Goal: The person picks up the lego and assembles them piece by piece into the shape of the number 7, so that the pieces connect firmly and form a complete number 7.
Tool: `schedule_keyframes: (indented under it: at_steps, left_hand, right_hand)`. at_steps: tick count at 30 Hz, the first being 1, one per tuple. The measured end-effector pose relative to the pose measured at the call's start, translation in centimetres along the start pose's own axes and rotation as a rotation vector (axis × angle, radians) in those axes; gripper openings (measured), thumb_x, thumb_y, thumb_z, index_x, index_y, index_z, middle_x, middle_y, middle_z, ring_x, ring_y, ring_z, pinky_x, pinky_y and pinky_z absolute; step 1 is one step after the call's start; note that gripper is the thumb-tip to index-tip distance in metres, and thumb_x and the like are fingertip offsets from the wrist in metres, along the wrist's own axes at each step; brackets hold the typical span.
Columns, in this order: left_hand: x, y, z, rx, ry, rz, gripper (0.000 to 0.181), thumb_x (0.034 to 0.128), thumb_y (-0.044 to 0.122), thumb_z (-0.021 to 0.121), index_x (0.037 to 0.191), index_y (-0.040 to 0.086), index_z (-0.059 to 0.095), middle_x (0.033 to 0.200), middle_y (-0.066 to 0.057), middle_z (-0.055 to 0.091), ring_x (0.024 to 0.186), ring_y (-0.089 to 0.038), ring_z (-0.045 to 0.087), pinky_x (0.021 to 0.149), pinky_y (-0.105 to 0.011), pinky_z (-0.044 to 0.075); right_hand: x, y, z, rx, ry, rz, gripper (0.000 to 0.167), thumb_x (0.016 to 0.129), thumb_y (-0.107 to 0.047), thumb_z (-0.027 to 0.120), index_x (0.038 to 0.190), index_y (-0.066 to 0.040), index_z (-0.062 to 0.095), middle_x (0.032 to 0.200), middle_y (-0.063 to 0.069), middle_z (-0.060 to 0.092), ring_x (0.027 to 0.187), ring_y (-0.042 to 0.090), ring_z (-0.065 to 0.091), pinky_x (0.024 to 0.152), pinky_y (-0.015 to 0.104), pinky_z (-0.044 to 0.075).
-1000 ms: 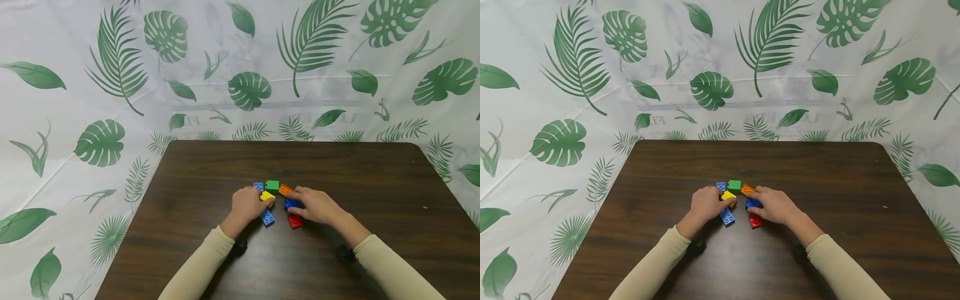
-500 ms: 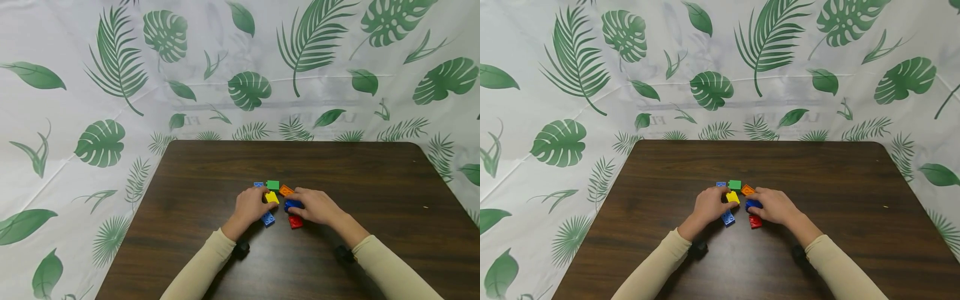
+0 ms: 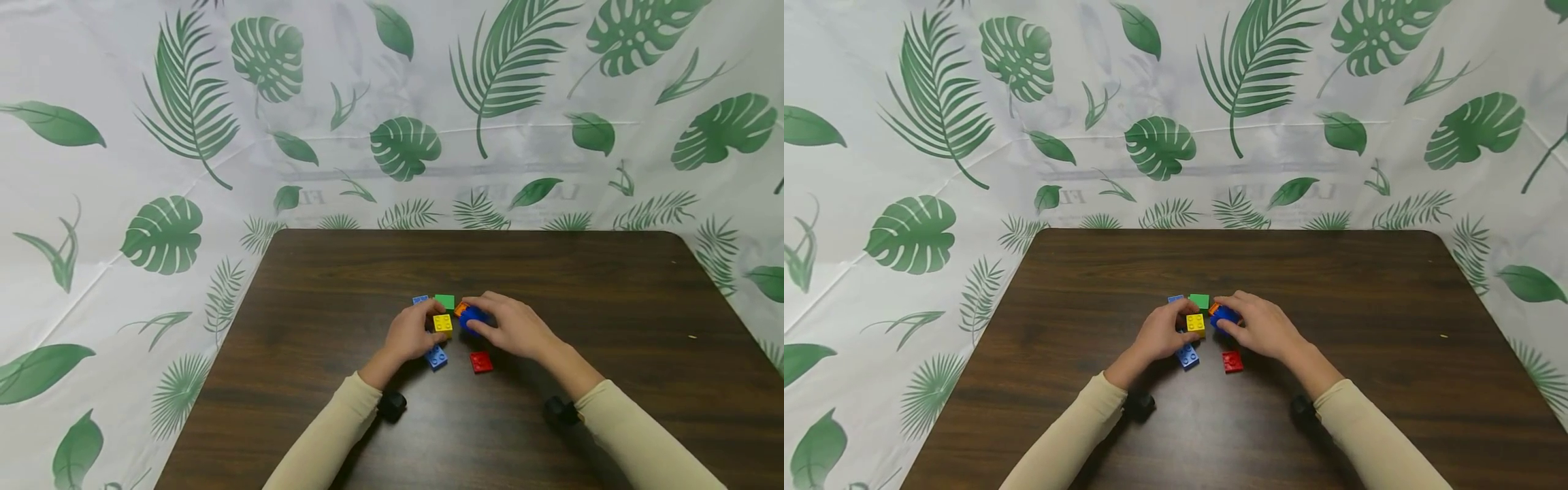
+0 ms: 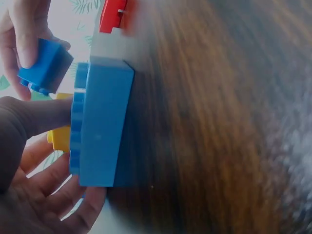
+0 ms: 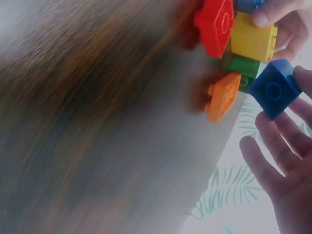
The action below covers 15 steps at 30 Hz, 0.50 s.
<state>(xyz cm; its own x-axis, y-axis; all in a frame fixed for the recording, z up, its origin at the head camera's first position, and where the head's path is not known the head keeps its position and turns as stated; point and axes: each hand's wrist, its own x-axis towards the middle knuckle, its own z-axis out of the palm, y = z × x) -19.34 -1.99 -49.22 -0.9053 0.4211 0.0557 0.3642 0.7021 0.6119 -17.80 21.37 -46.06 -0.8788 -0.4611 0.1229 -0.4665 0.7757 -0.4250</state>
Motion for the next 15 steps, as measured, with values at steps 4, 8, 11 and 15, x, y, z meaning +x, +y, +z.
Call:
schedule_keyframes:
  at_steps: [4,8,11,15]
  left_hand:
    - [0.3,-0.6,0.1,-0.053,-0.015,-0.003,0.036,0.0824,0.029,0.081,0.114,0.017,0.067,0.097,0.006,0.066,0.081,-0.008,0.057,0.075,-0.025,0.048]
    - [0.4,-0.9,0.1,-0.08,-0.033,-0.015,0.037,0.0826,0.029,0.081,0.115,0.016,0.069,0.099,0.005,0.067,0.083,-0.008,0.059,0.076,-0.026,0.049]
    - [0.5,-1.1,0.2,-0.089,-0.037,-0.028,0.04,0.082,0.03,0.081,0.117,0.015,0.07,0.101,0.004,0.069,0.085,-0.008,0.061,0.077,-0.026,0.051]
    - [0.6,-1.3,0.3,-0.11,-0.011,-0.024,0.042,0.0791,0.029,0.084,0.115,0.012,0.071,0.097,0.001,0.071,0.084,-0.009,0.063,0.076,-0.025,0.051]
  right_hand:
    - [0.5,-0.6,0.1,0.08,0.029,-0.017,0.049,0.092,-0.031,0.07,0.137,-0.014,0.058,0.104,-0.002,0.057,0.083,0.019,0.057,0.07,0.031,0.053]
    - [1.0,-1.4,0.4,0.14,0.067,-0.046,0.048,0.093,-0.023,0.07,0.138,-0.012,0.056,0.111,0.001,0.056,0.091,0.022,0.058,0.081,0.037,0.054]
    - [1.3,-2.0,0.8,0.174,0.084,-0.065,0.048,0.092,-0.02,0.07,0.138,-0.01,0.056,0.113,0.002,0.055,0.094,0.023,0.058,0.084,0.04,0.054]
    - [1.6,-2.4,1.6,0.191,0.082,-0.088,0.048,0.092,-0.019,0.071,0.136,-0.007,0.057,0.114,0.002,0.058,0.097,0.023,0.06,0.086,0.042,0.054]
